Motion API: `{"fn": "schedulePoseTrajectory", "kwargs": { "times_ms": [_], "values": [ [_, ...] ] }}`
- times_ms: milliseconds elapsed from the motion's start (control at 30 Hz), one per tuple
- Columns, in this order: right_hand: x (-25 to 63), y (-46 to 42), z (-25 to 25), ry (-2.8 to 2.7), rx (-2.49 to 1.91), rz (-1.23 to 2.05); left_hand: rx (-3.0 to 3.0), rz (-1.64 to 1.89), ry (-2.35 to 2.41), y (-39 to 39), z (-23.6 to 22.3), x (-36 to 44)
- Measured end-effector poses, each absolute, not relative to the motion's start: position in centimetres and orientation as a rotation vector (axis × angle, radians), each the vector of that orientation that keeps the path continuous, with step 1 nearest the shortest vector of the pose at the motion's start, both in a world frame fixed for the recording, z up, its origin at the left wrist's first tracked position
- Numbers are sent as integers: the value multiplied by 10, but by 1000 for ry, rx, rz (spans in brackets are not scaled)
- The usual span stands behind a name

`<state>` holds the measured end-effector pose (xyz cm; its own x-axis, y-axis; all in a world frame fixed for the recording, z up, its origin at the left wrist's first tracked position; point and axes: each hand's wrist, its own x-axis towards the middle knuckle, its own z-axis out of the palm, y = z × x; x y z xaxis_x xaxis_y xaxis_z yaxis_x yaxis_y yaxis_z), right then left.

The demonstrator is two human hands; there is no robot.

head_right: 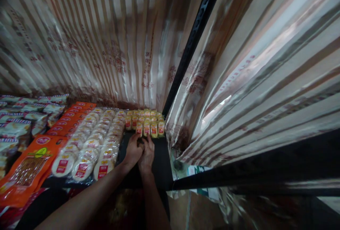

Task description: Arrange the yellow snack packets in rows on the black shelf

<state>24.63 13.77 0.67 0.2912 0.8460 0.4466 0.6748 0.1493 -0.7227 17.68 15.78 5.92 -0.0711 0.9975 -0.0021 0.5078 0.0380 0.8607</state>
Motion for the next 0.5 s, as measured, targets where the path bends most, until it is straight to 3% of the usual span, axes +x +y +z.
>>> {"fn": "schedulePoseTrajectory", "kwargs": {
  "times_ms": [267, 500],
  "values": [
    [240, 111, -8, -1381, -1621, 348, 1479, 801, 1697, 119, 66, 174],
    [228, 81, -15, -1353, -1574, 457, 1285, 1010, 1574, 83, 68, 162]
  ]
}}
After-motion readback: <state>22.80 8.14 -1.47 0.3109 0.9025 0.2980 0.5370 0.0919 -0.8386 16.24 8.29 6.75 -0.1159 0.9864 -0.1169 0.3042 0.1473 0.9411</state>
